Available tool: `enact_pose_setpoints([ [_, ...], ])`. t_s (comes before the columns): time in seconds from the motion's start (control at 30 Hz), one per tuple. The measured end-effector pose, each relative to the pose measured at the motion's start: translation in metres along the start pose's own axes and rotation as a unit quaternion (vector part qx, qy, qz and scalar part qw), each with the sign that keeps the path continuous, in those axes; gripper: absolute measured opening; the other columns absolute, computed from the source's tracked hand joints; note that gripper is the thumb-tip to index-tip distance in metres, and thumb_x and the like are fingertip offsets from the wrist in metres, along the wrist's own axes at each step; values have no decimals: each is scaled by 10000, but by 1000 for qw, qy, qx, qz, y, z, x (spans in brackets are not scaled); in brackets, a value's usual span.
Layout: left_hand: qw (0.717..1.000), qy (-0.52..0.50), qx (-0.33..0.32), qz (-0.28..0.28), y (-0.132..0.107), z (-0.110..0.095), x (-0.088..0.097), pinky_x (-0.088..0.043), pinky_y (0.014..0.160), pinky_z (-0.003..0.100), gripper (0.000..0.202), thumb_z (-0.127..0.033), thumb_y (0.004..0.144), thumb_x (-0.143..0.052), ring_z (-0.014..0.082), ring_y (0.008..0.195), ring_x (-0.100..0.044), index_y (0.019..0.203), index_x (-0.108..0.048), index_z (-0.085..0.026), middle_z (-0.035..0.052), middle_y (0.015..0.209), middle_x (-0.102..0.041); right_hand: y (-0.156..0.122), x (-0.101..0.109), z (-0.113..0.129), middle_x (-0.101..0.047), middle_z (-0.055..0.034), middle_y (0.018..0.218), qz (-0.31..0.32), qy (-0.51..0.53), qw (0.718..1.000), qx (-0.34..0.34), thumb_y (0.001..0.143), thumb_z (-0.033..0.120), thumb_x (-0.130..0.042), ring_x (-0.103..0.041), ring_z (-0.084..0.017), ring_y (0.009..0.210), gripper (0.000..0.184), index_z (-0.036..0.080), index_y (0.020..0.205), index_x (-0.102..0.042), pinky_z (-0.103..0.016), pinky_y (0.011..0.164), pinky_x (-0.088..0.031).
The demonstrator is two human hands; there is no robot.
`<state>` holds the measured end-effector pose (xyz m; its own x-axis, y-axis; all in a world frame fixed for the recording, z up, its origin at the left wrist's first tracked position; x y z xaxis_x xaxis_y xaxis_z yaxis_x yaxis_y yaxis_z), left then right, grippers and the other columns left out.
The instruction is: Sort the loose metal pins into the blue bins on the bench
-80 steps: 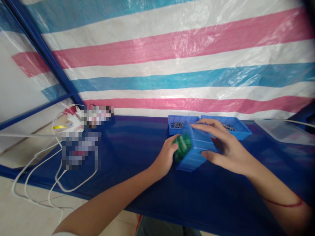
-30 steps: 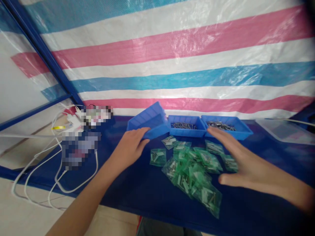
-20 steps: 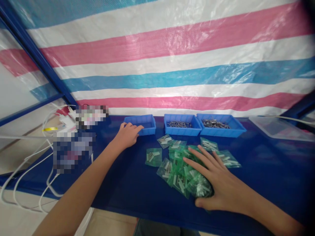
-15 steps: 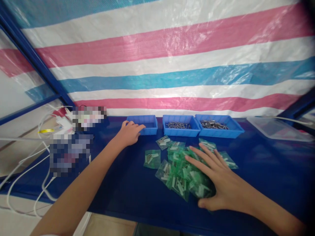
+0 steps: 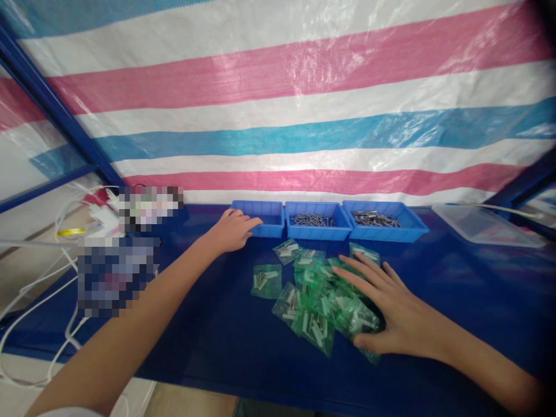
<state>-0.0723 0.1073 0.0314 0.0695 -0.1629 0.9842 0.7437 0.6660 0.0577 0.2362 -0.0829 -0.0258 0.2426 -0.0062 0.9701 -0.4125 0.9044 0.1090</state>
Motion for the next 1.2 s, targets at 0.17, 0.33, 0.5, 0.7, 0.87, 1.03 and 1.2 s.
enact_pose_setpoints([
  [0.17,993,-64,-1,-102,-14,-17,11,-301,1025,438,451,-344,883,-491,276,1147,-436,1320,-483,-230,123,1223,-525,3,0,1,-153,-86,1567,-8,1,1000,2,669,623,-633,-90,-415,1409,971,346,1494,-203,-722,1017,-151],
  [0.33,972,-209,-81,-72,-40,-76,-3,-233,1080,573,855,-690,679,-617,392,1350,-254,1401,-394,-290,145,1467,-290,13,-5,8,-142,-96,1570,-18,-16,1000,14,634,665,-638,-91,-432,1404,1011,349,1493,-206,-725,1006,-163],
  [0.5,962,-259,-79,-21,-45,-115,-21,-101,1033,731,1049,-772,533,-652,473,1380,-156,1433,-308,-357,120,1532,-212,22,-12,21,-239,-115,1540,-49,-16,999,8,692,587,-620,-228,-418,1376,895,336,1475,-267,-713,1001,-185],
  [0.7,955,-277,-71,-77,-46,-122,-19,-209,1103,578,735,-644,728,-590,348,1317,-346,1309,-484,-206,160,1380,-428,24,-14,24,-486,-96,1381,-114,12,993,7,797,437,-574,-449,-326,1258,516,307,1290,-497,-563,975,-367],
  [0.87,947,-297,-69,-101,-49,-123,-16,-372,1041,402,466,-380,814,-569,255,1165,-468,1215,-540,-145,141,1211,-528,22,-11,14,-616,-78,1183,-217,105,967,-79,866,351,-511,-590,-272,1106,421,266,1275,-453,-422,902,-490],
  [1.03,947,-298,-49,-114,-52,-123,-12,-334,1062,468,460,-381,858,-534,284,1275,-391,1310,-508,-303,117,1337,-417,23,-8,-5,-500,-133,1332,-279,89,947,-132,813,476,-571,-546,-327,1157,719,232,1421,-275,-468,922,-479],
  [1.2,952,-293,-49,-67,-53,-132,-12,-168,1050,688,876,-765,602,-614,475,1387,-128,1367,-426,-382,120,1544,-135,25,-15,-10,-458,-124,1399,-184,28,975,-125,852,511,-506,-438,-322,1283,636,230,1401,-350,-515,1025,-387],
])
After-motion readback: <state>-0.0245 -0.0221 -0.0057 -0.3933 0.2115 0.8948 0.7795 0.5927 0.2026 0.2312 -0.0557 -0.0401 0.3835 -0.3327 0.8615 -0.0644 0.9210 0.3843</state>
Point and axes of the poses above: each hand's wrist, its own y-axis towards the middle knuckle, its own x-axis out of the back of the hand, z = x × y, the point moved 1 cm from there along y, towards the middle knuckle
